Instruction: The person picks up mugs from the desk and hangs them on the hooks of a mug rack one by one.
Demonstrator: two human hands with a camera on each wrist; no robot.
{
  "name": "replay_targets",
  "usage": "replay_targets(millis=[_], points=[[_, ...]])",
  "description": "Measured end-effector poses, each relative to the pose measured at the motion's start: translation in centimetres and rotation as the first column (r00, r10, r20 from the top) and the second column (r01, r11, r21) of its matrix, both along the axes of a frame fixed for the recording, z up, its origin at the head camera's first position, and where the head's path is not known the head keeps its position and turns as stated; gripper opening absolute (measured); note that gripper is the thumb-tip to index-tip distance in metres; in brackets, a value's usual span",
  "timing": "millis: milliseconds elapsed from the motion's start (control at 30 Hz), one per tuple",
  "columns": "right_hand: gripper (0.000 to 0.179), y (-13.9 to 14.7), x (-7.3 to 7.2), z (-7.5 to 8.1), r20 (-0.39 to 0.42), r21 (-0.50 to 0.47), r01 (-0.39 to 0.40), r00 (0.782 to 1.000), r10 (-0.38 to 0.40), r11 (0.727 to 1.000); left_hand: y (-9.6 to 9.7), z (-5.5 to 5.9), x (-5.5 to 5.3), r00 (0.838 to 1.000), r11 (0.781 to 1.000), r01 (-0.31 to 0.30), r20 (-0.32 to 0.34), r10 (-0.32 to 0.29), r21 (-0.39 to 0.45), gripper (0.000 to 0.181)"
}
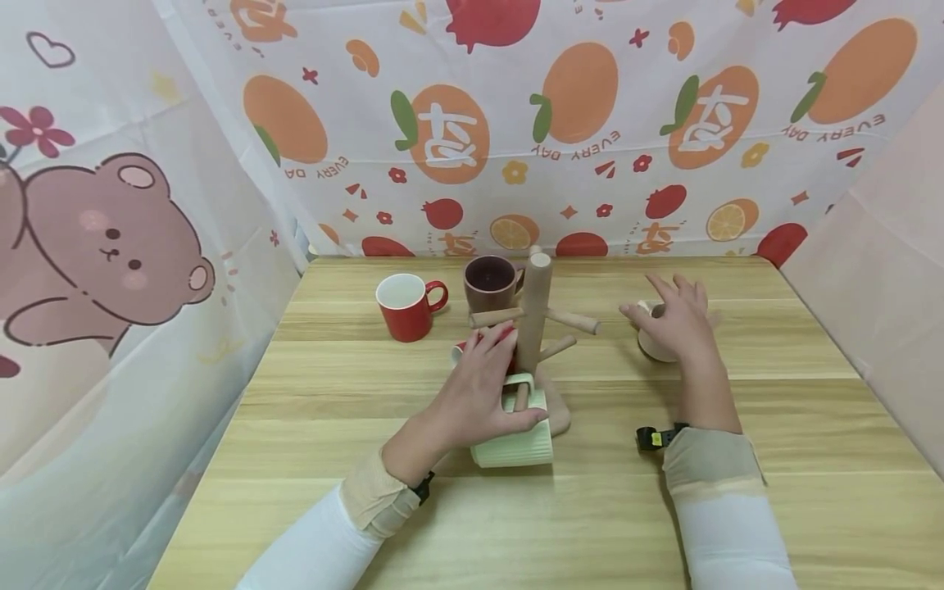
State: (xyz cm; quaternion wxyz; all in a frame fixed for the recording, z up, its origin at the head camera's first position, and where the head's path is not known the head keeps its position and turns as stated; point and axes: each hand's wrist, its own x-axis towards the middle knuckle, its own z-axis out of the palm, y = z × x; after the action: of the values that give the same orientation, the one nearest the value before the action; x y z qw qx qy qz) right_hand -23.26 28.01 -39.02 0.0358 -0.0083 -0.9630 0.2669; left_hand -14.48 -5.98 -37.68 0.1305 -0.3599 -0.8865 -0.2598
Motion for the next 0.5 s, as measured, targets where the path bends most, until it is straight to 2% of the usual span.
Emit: replay_targets(millis=[133,267,500], points=[[0.095,0.5,-0.3,-0.7,0.122,0.023,-0.009,0.992,0.006,1.0,0.0,0.0,0.0,1.0,1.0,-0.002,-0.002,0.002,-0.001,0.099],[0.095,0.8,-0.6,-1.5,0.191,0.038,-0.007,0.982,-0.001,0.999,0.0,-0.1,0.0,1.0,1.0,-0.003,0.002,0.003,-0.003,0.099],[0.082,0.7,-0.7,-2.3,0.167,0.067,0.016,0.986,-0.027,0.998,0.1,-0.1,0.0,1.0,1.0,-0.006,0.007,0.006,-0.002,0.096]])
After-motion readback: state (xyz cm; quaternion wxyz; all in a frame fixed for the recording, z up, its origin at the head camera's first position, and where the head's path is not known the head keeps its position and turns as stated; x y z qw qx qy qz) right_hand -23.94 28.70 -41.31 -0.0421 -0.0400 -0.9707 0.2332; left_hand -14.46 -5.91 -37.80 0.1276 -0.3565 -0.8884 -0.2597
